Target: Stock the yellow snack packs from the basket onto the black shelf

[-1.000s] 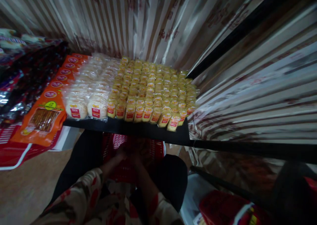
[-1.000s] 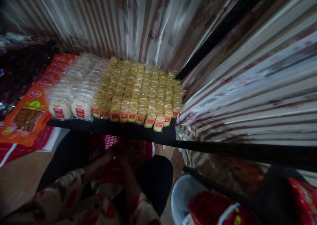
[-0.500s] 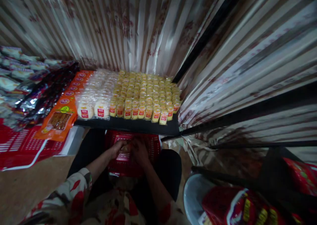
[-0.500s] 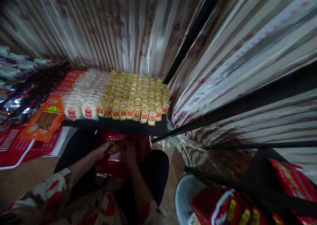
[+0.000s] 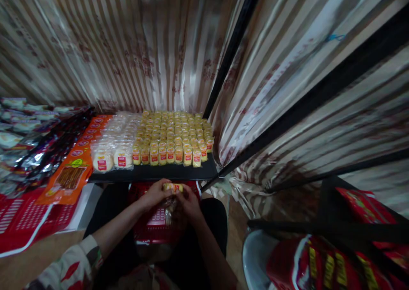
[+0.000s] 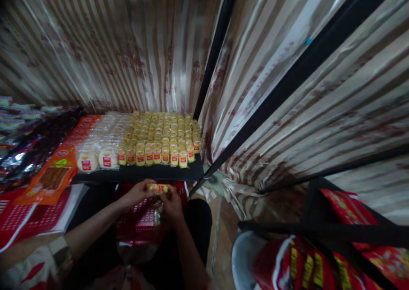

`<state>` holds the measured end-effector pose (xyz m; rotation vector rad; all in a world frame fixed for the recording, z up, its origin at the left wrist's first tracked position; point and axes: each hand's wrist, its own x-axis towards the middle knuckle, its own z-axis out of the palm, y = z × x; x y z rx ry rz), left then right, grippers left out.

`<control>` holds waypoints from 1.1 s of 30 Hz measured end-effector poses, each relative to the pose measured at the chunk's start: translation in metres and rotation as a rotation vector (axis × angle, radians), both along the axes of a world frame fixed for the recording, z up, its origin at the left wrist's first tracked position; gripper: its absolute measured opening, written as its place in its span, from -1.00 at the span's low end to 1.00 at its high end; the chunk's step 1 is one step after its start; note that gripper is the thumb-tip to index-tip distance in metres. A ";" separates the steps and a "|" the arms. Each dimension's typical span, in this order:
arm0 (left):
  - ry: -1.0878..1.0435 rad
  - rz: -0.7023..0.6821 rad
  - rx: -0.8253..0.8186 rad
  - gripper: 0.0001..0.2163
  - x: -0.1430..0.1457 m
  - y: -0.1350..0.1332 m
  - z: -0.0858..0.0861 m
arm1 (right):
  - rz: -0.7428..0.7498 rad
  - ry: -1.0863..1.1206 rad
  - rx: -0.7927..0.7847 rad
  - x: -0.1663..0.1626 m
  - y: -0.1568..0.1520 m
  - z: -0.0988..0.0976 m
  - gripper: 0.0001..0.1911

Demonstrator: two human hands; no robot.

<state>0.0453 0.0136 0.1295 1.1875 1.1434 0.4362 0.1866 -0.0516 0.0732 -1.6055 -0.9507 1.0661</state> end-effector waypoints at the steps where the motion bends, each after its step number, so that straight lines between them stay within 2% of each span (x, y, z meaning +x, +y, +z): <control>1: 0.035 -0.005 0.063 -0.63 0.005 0.001 0.003 | 0.001 0.005 0.018 0.003 0.000 0.005 -0.62; 5: 0.125 -0.064 0.239 -0.70 0.021 0.014 0.018 | -0.019 0.001 0.085 0.014 0.005 0.025 -0.62; 10: 0.091 -0.228 0.477 -0.75 0.044 0.042 0.046 | -0.246 -0.181 0.180 0.029 0.019 0.044 -0.51; 12: 0.139 -0.240 0.607 -0.73 0.058 0.056 0.059 | -0.310 -0.263 0.251 0.038 0.026 0.047 -0.50; 15: 0.266 -0.203 0.786 -0.68 0.083 0.080 0.077 | -0.348 -0.428 0.337 0.056 0.042 0.042 -0.52; 20: 0.371 -0.191 0.879 -0.58 0.128 0.107 0.094 | -0.282 -0.656 0.307 0.078 0.070 0.017 -0.44; 24: 0.433 -0.273 0.918 -0.60 0.154 0.111 0.093 | -0.228 -0.787 0.335 0.079 0.079 0.003 -0.43; 29: 0.446 -0.419 1.061 -0.68 0.173 0.114 0.074 | -0.247 -0.873 0.358 0.076 0.075 0.003 -0.49; 33: 0.500 -0.501 1.118 -0.65 0.183 0.116 0.063 | -0.276 -0.881 0.354 0.075 0.074 0.003 -0.50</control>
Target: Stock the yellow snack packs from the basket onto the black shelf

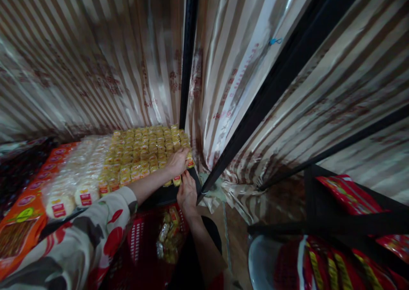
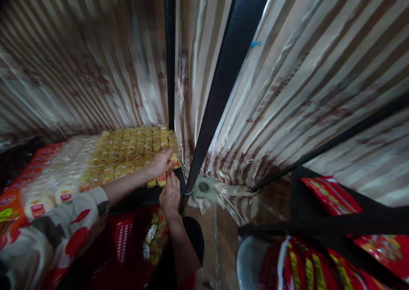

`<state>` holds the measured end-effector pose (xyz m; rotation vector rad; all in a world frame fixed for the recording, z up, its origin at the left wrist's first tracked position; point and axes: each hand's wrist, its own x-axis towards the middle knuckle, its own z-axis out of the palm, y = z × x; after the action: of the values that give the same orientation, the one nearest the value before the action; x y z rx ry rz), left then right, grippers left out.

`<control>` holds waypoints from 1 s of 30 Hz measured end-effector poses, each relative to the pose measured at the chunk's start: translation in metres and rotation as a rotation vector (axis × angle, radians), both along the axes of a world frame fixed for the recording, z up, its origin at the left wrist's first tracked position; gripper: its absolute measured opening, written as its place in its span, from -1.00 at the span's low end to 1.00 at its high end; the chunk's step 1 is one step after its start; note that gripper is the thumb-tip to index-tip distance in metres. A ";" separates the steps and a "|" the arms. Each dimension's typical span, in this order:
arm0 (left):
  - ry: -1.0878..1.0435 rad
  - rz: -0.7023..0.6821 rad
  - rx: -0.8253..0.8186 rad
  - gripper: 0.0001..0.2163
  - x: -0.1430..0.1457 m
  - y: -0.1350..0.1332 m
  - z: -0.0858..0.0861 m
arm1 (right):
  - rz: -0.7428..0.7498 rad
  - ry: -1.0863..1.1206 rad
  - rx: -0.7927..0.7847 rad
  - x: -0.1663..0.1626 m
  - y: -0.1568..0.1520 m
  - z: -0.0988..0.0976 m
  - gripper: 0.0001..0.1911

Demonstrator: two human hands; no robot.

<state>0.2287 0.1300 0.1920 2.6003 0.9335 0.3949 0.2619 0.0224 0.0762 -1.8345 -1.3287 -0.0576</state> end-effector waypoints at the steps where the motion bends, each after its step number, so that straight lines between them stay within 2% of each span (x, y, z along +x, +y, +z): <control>1: 0.032 -0.001 0.007 -0.66 0.002 0.000 -0.001 | -0.004 0.011 0.001 0.000 0.000 0.000 -0.51; 4: 0.136 0.009 0.028 -0.69 0.008 -0.002 -0.001 | -0.014 0.100 0.047 0.001 0.000 0.000 -0.53; 9: 0.267 0.044 0.048 -0.72 0.016 -0.006 0.002 | -0.060 0.297 0.218 0.008 0.001 0.003 -0.51; 15: 0.302 0.055 0.138 -0.66 0.017 -0.011 0.006 | -0.063 0.177 0.097 0.012 0.011 -0.003 -0.44; 18: 0.277 0.035 0.158 -0.72 0.015 -0.009 0.002 | -0.083 0.185 0.079 0.012 0.013 -0.005 -0.42; 24: 0.257 0.070 0.109 -0.77 0.017 -0.001 -0.007 | -0.157 0.248 0.041 0.013 0.015 0.001 -0.45; 30: 0.237 0.100 0.054 -0.75 0.019 -0.003 -0.007 | -0.158 0.258 -0.023 0.012 0.013 0.006 -0.46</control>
<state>0.2476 0.1274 0.1853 2.6983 1.1494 0.1388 0.2738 0.0359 0.0825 -1.8915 -1.0094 0.1081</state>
